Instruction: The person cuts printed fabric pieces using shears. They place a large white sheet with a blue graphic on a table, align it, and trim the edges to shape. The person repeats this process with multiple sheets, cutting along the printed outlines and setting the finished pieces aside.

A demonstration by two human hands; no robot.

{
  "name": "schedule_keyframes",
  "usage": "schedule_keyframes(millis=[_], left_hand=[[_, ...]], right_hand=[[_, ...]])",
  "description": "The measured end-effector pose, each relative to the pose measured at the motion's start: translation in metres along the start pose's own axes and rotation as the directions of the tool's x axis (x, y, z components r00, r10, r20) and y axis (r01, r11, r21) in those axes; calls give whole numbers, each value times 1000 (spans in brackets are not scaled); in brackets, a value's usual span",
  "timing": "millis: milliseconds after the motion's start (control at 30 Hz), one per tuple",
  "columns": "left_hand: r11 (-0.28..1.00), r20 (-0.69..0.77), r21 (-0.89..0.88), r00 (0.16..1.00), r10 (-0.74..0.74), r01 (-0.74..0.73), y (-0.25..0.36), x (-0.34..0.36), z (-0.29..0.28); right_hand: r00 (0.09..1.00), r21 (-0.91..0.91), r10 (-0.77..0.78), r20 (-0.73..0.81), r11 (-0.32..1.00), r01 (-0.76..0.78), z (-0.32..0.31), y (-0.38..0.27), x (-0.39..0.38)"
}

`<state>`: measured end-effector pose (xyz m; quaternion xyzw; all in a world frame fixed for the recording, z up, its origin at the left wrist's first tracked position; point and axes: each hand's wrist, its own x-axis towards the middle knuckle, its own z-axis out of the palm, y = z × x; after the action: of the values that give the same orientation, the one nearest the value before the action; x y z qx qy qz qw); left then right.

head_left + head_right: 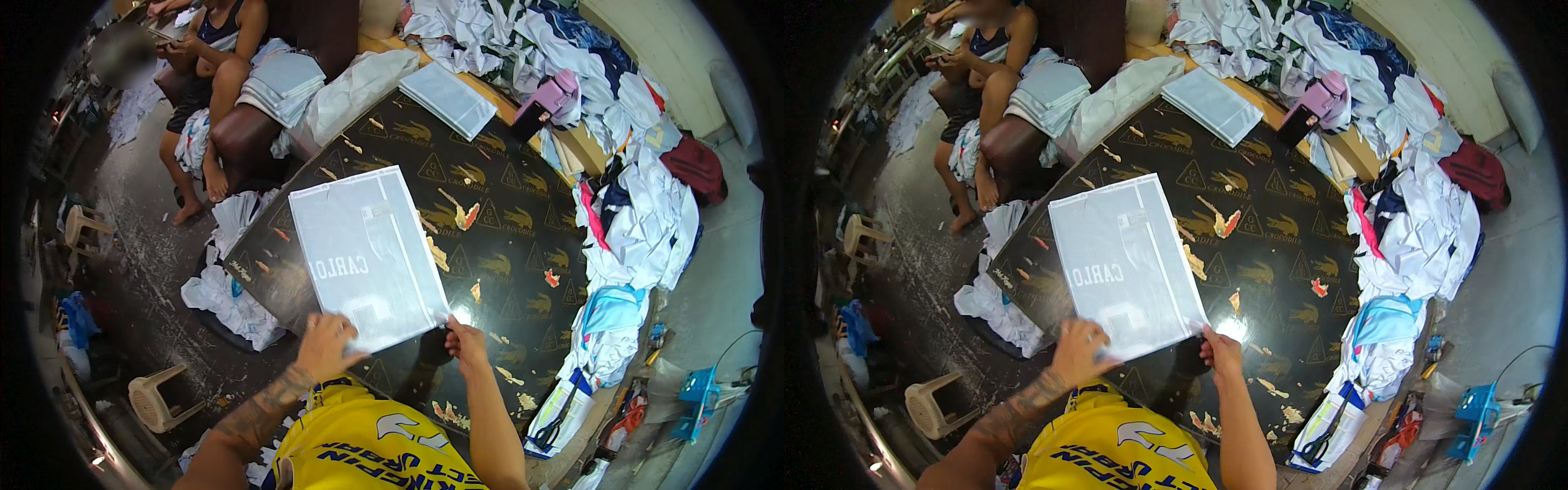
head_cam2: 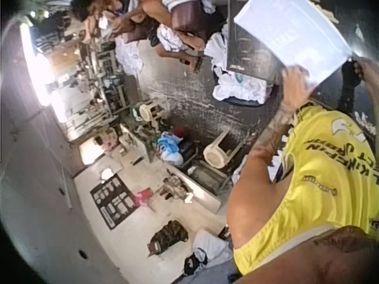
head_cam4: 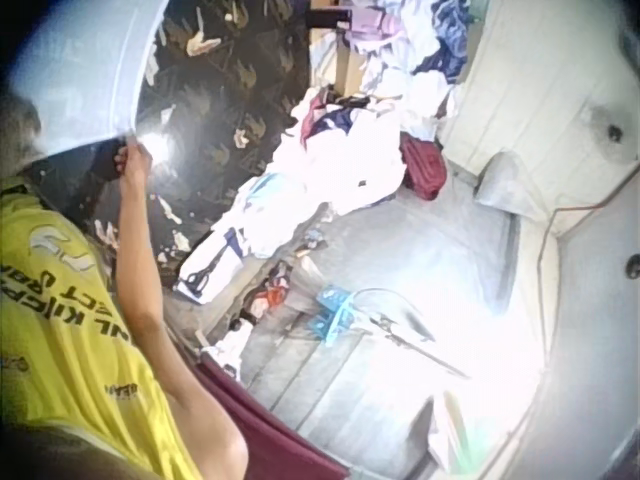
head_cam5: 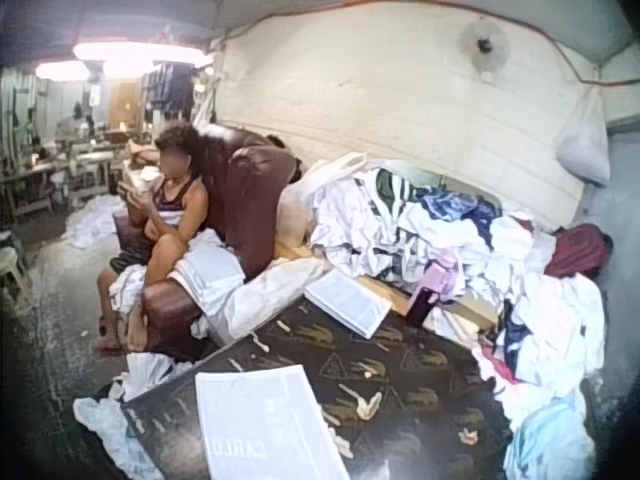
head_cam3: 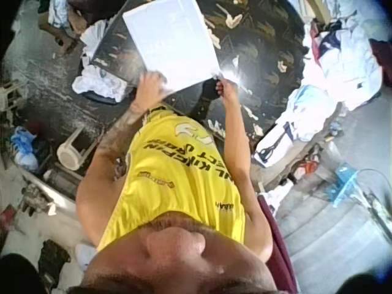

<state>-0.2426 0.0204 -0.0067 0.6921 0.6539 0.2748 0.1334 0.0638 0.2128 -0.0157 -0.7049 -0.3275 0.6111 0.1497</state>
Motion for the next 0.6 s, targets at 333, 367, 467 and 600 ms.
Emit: schedule_keyframes(millis=[333,367,467,600], left_hand=[[880,-324,-322,833,-449,349,69,-38,-55],[784,-243,-404,771,-589,471,57,-31,-63],[822,-351,-347,751,-559,451,-18,5,-67],[865,-331,-234,800,-500,443,-116,60,-41]], right_hand=[[865,30,-448,227,891,454,21,-42,-66],[792,22,-536,293,832,555,27,-56,-65],[792,-168,-516,327,793,586,61,-100,-35],[808,-209,-500,311,794,571,112,-115,27]])
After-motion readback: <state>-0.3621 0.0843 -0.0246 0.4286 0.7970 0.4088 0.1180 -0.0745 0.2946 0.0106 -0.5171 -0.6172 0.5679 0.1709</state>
